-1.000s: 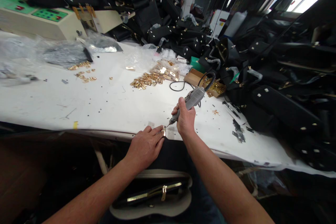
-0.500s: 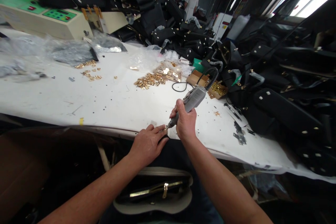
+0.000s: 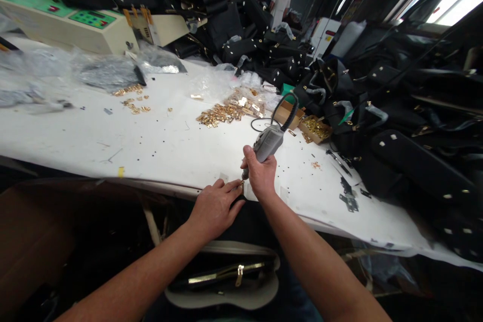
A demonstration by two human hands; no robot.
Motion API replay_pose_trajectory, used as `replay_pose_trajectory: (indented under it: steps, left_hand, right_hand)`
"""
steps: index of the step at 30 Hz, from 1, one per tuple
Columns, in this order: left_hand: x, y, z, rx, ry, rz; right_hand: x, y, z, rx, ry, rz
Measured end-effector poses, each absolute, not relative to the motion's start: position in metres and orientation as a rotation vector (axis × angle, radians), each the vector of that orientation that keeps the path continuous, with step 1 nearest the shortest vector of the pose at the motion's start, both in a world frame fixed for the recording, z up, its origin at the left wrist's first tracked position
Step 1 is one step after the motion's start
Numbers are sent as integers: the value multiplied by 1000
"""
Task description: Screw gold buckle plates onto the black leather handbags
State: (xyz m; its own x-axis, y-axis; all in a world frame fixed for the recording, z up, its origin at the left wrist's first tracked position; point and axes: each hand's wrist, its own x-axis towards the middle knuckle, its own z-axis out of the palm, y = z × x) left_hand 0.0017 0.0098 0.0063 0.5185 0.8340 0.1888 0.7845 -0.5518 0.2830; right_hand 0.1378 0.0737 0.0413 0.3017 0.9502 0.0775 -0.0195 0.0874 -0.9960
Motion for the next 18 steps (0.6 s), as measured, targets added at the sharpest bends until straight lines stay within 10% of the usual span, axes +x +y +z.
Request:
replay_pose_trajectory:
  steps: [18]
  left_hand:
    - [2,14,4,2514,1382,544]
  right_hand:
    - [143,64,47,-1221,-964,977]
